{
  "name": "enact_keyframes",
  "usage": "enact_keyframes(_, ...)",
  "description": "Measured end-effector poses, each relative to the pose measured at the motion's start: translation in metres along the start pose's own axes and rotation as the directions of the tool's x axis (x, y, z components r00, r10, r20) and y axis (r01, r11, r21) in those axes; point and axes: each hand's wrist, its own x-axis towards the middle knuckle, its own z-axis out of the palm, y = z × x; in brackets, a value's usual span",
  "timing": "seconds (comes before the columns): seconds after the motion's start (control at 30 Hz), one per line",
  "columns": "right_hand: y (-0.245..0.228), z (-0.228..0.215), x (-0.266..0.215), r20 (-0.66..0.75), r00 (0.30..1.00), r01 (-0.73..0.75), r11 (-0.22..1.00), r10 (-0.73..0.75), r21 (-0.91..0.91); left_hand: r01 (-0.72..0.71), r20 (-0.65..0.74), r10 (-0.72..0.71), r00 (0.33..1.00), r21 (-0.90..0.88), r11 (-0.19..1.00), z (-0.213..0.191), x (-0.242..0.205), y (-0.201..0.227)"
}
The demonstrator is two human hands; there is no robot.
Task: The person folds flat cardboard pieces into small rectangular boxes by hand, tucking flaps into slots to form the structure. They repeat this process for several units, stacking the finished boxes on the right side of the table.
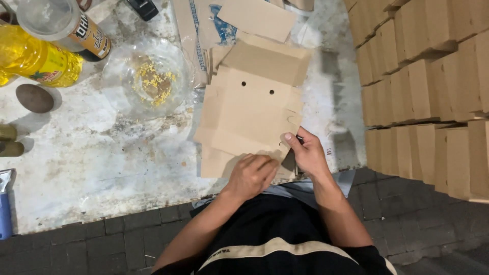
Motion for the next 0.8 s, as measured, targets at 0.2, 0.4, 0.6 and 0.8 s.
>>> enact_keyframes(0.2,0.022,-0.002,-0.001,-0.076,0.995,0.066,0.998,-0.067,-0.008,0.219,-0.126,-0.254,0.959,-0.241,0.945,-0.006,-0.008,-0.004)
enact_keyframes(0.4,-0.001,0.003,-0.011,-0.010,0.981,0.183,0.946,-0.193,-0.266,0.611,-0.032,-0.755,0.655,-0.567,0.553,0.002,-0.017,-0.011)
enact_keyframes(0.6,0.001,0.015,-0.028,0.006,0.986,0.165,0.964,-0.167,-0.210,0.624,0.070,-0.762,0.643,-0.624,0.469,-0.002,-0.009,-0.014)
enact_keyframes(0.8,0.028,0.022,-0.028,-0.040,0.965,0.254,0.960,-0.260,-0.120,0.513,0.086,-0.539,0.838,-0.462,0.723,0.000,-0.007,-0.031)
